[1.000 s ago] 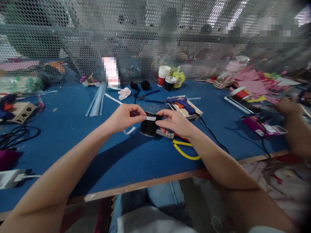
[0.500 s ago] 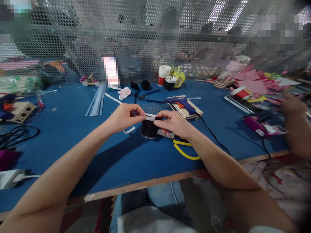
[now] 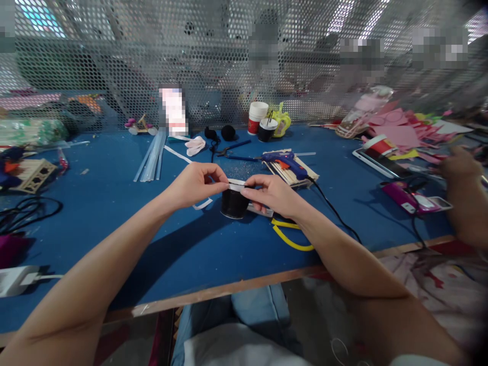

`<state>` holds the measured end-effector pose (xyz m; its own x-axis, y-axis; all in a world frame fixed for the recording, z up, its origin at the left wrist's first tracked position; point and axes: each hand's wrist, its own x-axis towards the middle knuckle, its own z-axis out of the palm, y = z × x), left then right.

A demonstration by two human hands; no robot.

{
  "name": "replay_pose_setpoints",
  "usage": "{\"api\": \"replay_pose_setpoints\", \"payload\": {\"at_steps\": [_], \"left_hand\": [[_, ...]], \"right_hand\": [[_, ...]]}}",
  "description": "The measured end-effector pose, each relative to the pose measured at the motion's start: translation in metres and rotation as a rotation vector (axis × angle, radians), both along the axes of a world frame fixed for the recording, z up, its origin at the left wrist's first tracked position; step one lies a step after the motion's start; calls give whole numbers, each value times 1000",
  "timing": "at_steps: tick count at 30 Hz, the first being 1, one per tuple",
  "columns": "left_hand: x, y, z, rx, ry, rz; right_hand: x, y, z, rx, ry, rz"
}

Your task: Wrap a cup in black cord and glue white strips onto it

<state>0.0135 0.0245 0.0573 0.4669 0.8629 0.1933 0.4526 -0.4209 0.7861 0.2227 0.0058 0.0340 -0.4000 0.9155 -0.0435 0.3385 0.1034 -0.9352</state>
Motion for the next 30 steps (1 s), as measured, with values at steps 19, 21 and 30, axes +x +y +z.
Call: {"api": "replay_pose_setpoints", "payload": {"at_steps": [19, 21, 30], "left_hand": [[-1, 1, -1, -22, -21, -25], [-1, 2, -2, -20, -22, -39], [-2, 1, 0, -27, 42, -73]], "right_hand": [[0, -1, -1, -20, -4, 1], [1, -1, -2, -15, -4, 8], [1, -2, -3, 2, -9, 22]]}}
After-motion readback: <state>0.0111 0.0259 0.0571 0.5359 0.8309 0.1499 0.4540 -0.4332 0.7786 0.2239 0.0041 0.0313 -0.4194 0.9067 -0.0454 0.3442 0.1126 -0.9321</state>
